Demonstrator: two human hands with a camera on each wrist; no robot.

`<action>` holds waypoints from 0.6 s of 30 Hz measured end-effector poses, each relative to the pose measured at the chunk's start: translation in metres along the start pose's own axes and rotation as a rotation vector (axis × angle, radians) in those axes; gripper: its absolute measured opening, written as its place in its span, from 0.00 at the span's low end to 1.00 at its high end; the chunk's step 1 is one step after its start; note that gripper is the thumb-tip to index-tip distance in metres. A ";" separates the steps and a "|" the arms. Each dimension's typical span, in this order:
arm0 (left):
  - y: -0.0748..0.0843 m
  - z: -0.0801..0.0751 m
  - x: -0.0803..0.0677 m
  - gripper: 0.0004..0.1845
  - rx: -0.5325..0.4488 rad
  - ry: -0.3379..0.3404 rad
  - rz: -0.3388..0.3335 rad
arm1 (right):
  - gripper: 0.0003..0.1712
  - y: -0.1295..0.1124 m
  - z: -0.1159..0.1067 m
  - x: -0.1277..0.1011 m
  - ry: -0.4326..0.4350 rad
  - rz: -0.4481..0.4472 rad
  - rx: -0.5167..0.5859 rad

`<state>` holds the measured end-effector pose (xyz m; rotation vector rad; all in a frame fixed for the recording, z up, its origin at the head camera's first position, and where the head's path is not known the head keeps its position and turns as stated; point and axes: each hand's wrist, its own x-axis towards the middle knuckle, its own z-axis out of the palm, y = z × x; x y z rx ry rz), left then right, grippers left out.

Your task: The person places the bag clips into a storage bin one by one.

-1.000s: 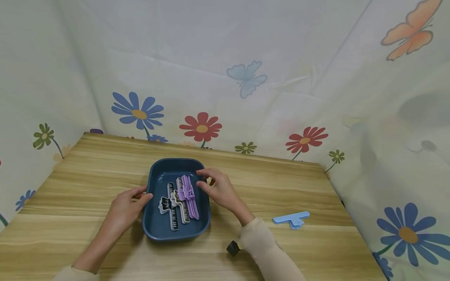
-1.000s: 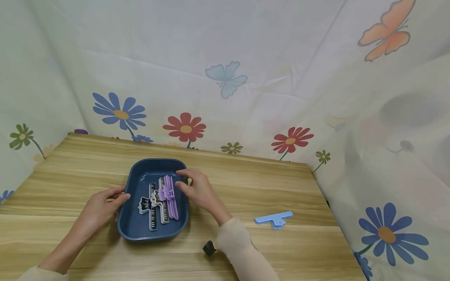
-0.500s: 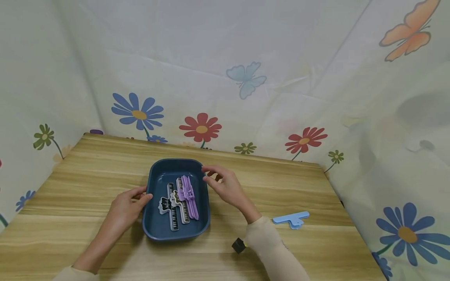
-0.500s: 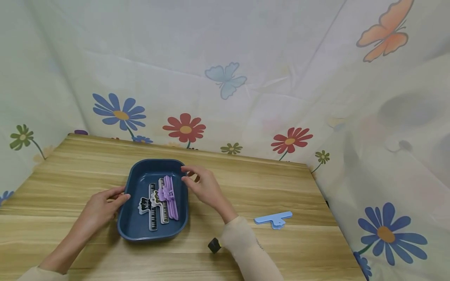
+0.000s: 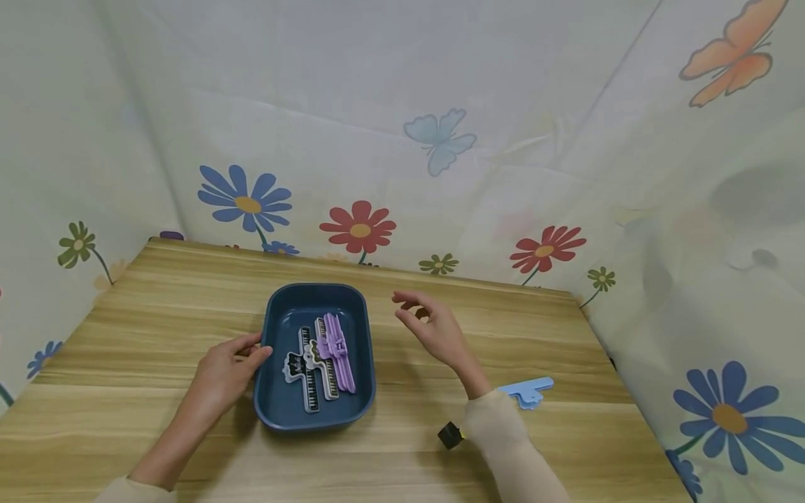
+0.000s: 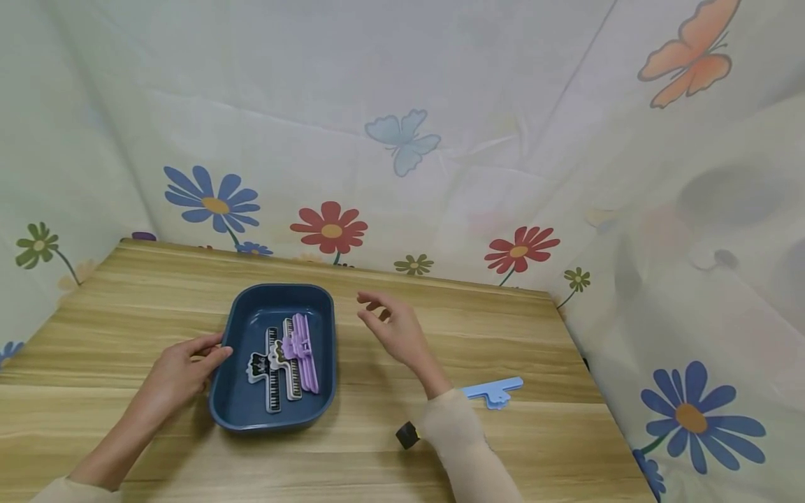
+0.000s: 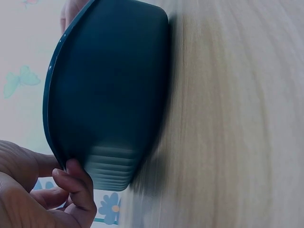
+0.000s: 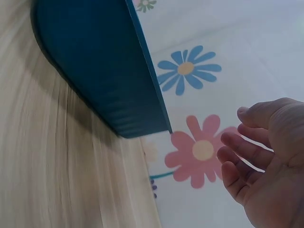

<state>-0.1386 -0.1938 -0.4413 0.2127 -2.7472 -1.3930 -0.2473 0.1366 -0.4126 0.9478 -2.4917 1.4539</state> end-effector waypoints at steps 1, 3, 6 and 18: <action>0.000 0.000 0.000 0.27 0.000 0.001 0.000 | 0.20 0.001 -0.002 -0.001 0.001 0.006 0.003; 0.000 0.000 -0.001 0.27 0.000 0.001 -0.001 | 0.21 0.003 -0.007 -0.003 0.003 0.020 -0.001; 0.000 0.000 -0.001 0.27 0.002 0.001 0.000 | 0.22 0.007 -0.013 -0.007 0.007 0.039 -0.009; -0.001 0.000 0.000 0.27 0.001 0.002 0.005 | 0.20 0.020 -0.044 -0.027 0.057 0.067 -0.090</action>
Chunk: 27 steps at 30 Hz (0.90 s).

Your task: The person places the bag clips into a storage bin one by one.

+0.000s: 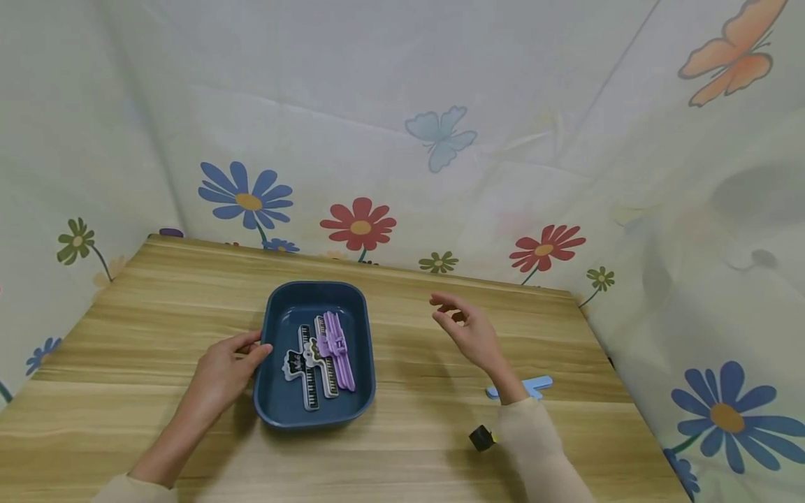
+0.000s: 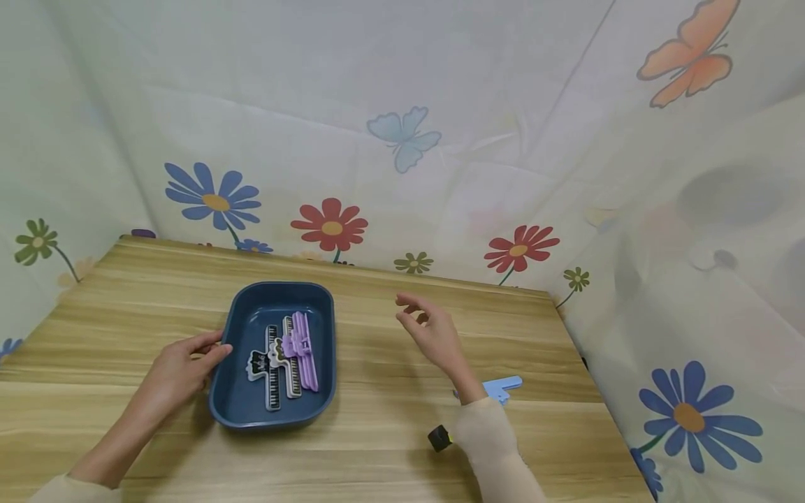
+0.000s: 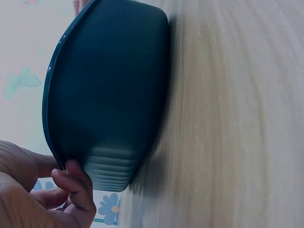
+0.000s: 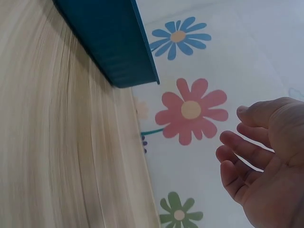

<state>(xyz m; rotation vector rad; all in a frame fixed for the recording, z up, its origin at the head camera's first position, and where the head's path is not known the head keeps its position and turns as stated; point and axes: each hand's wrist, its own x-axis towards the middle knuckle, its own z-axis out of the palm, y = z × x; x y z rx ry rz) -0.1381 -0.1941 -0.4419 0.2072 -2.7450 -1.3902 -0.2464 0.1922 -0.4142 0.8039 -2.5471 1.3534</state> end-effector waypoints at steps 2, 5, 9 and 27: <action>0.000 0.000 0.000 0.27 -0.002 -0.002 -0.002 | 0.20 0.003 -0.005 -0.003 0.008 0.005 -0.008; 0.000 0.000 0.000 0.27 -0.003 -0.006 -0.005 | 0.20 0.008 -0.012 -0.008 0.026 0.018 -0.010; 0.001 0.000 0.000 0.27 -0.003 -0.009 -0.005 | 0.20 0.013 -0.022 -0.015 0.046 0.042 -0.016; 0.001 -0.001 -0.001 0.27 -0.019 -0.013 -0.013 | 0.20 0.027 -0.042 -0.034 0.087 0.052 -0.018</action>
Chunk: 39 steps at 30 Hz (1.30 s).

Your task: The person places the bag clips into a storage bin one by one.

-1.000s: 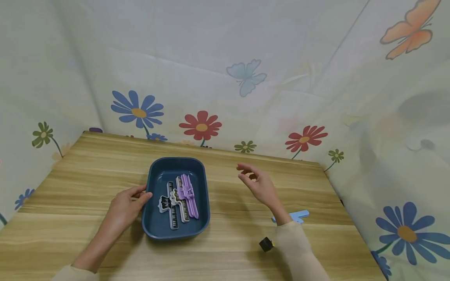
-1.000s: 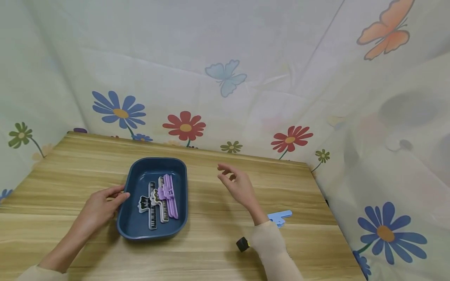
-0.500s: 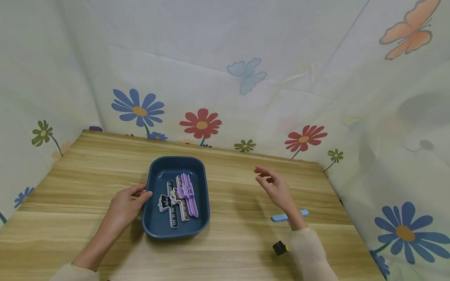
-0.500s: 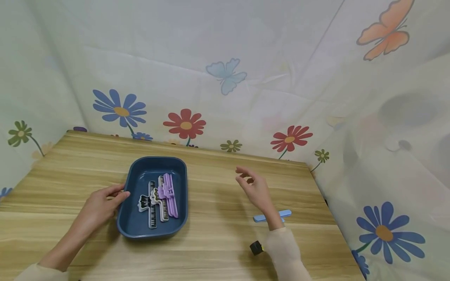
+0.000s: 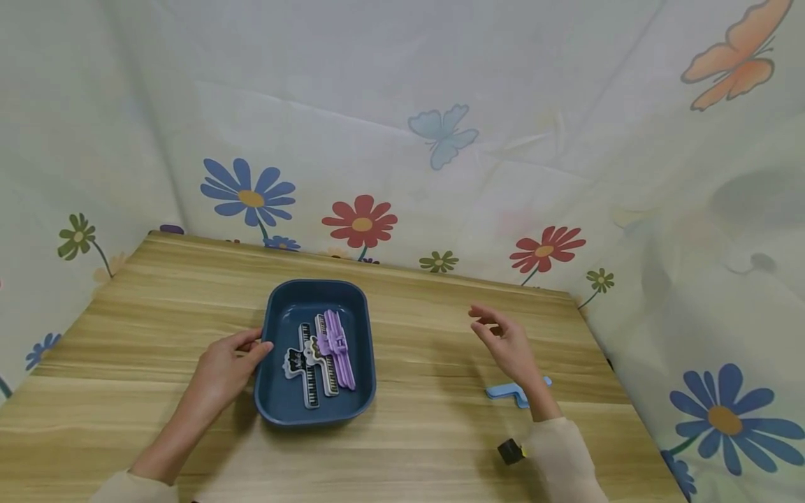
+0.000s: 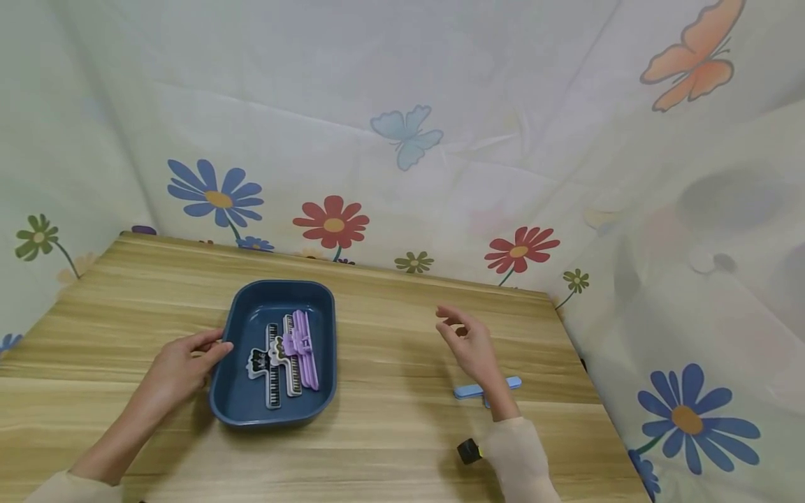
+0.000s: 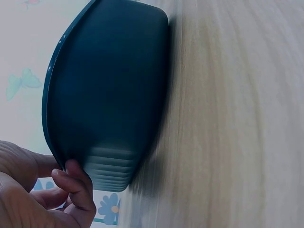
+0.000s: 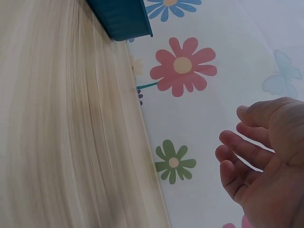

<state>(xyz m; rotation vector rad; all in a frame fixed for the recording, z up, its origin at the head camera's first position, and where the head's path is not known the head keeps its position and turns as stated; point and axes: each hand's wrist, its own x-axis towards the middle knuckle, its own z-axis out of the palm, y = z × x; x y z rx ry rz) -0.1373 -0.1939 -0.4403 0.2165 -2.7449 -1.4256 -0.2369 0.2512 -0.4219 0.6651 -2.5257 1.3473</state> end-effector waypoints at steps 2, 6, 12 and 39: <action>0.000 0.000 0.000 0.27 0.003 0.001 0.001 | 0.20 0.001 -0.001 -0.002 0.005 0.004 -0.001; 0.000 0.000 0.000 0.27 0.011 0.005 0.006 | 0.20 0.003 -0.005 -0.005 0.010 0.010 -0.008; -0.001 0.000 0.000 0.27 0.009 0.009 0.005 | 0.20 0.008 -0.010 -0.010 0.018 0.005 -0.008; -0.003 0.002 -0.001 0.28 -0.012 0.011 0.001 | 0.19 0.022 -0.016 -0.027 0.037 0.089 -0.039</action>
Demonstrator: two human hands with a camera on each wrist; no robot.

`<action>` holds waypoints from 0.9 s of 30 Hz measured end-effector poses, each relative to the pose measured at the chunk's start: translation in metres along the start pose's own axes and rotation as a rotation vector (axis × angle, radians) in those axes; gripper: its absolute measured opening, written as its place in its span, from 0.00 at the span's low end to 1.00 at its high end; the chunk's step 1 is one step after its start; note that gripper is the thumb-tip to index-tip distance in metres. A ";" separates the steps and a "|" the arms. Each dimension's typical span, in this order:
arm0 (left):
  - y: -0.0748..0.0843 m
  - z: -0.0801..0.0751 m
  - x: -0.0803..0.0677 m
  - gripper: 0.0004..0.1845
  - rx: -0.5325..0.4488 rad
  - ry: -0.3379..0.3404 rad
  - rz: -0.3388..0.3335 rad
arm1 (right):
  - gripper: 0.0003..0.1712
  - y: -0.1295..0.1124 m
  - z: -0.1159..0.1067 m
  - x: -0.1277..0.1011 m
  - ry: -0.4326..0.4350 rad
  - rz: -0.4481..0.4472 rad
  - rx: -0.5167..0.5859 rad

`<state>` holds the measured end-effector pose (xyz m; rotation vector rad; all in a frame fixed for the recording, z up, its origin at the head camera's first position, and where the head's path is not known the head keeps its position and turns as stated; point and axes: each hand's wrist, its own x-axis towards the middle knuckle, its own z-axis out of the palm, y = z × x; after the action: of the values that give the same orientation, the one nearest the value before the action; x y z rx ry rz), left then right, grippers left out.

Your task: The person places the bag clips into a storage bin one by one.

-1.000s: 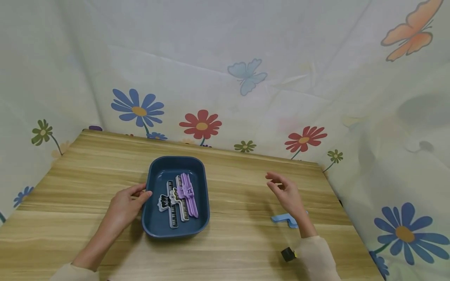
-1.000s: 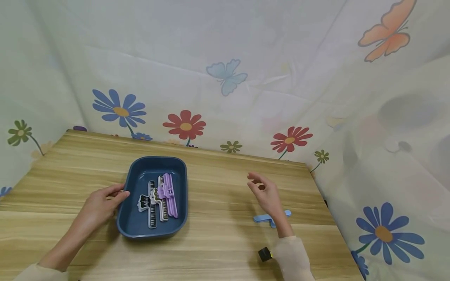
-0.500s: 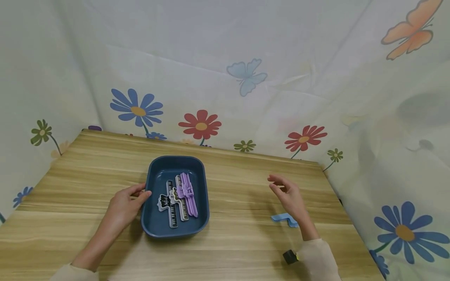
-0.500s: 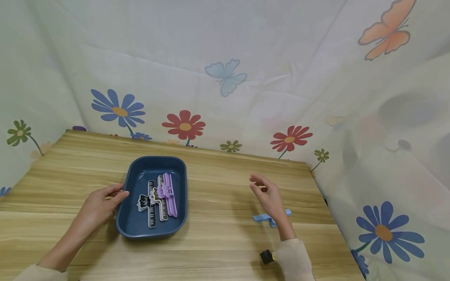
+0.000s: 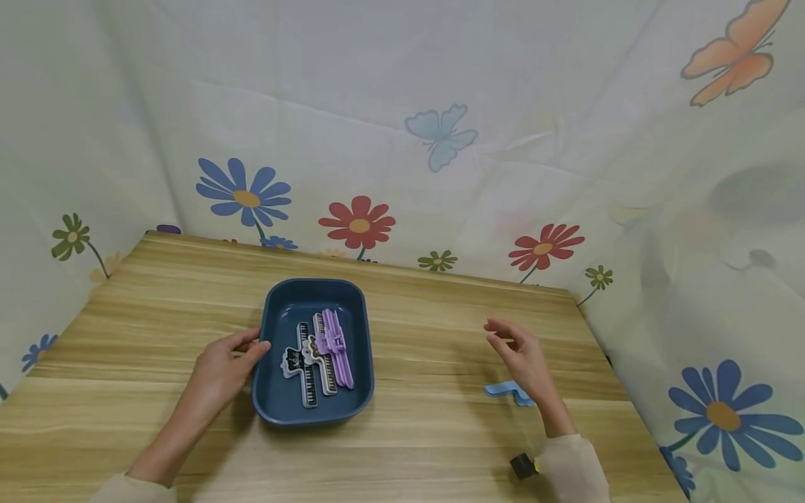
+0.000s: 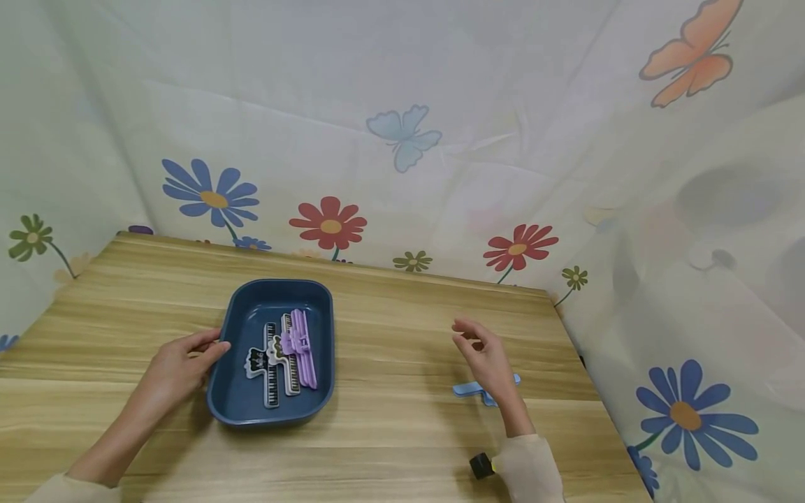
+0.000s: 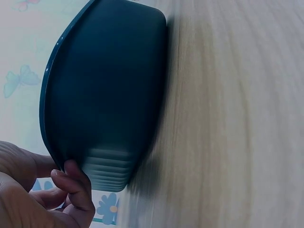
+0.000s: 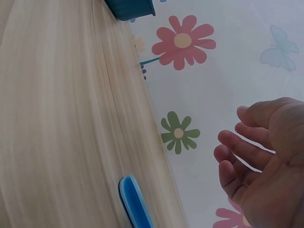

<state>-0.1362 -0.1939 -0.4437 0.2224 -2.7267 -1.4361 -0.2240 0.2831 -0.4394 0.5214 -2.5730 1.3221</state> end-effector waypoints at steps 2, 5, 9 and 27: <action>0.000 0.000 0.000 0.28 0.001 0.002 0.004 | 0.19 0.002 -0.001 -0.002 0.001 0.014 0.002; -0.001 0.000 0.001 0.28 0.005 0.005 0.007 | 0.19 0.004 -0.002 -0.006 -0.002 0.049 -0.002; -0.001 0.001 0.001 0.28 0.001 0.004 0.005 | 0.20 0.008 -0.006 -0.011 -0.009 0.088 0.016; -0.004 0.001 0.002 0.27 0.022 0.013 0.024 | 0.18 0.030 -0.023 -0.027 0.012 0.076 -0.106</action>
<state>-0.1379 -0.1956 -0.4473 0.1983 -2.7266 -1.3938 -0.2105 0.3236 -0.4579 0.3996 -2.6599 1.1998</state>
